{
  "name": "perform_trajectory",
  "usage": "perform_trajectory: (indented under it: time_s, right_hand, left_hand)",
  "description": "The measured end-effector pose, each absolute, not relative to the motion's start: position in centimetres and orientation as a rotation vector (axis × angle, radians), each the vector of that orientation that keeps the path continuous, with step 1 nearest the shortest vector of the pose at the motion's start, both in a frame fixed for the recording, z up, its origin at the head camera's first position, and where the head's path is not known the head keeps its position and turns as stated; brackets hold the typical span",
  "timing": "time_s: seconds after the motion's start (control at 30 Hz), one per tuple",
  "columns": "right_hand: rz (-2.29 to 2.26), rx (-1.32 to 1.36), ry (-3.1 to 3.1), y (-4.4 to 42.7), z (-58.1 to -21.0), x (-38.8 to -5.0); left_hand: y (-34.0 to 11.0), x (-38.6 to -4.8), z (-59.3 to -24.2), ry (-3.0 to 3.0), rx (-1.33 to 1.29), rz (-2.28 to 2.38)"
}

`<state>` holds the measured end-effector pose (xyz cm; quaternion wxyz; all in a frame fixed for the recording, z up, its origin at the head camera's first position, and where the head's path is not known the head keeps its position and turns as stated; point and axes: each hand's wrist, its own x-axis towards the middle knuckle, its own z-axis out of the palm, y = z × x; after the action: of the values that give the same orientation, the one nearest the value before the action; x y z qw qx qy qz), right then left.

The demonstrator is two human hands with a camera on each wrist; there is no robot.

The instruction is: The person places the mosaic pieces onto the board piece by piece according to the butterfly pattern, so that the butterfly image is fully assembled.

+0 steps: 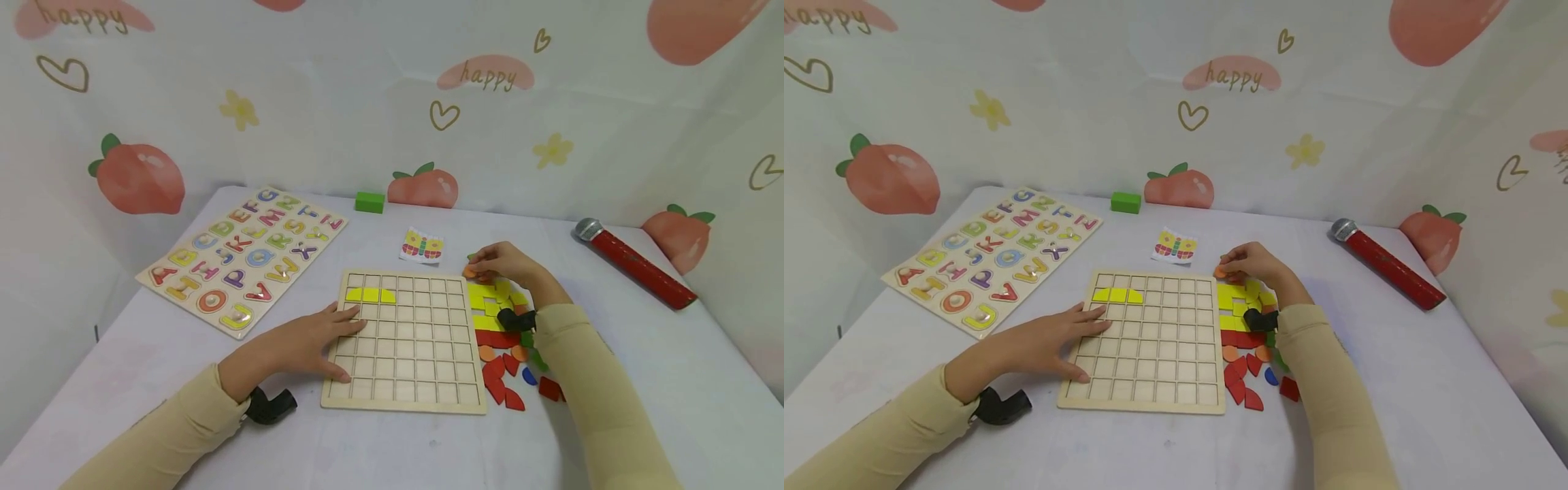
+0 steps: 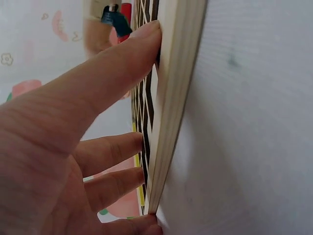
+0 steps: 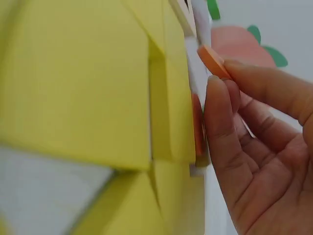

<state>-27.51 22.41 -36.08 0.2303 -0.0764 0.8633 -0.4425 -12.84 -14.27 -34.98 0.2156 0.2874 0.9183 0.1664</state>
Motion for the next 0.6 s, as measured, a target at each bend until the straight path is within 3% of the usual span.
perform_trajectory:
  time_s: [0.6]
  right_hand:
    - [-1.247, -0.398, 2.136, 14.7, -34.7, -25.9]
  left_hand:
    - [-13.4, -13.1, -34.6, 2.545, 0.768, 0.400]
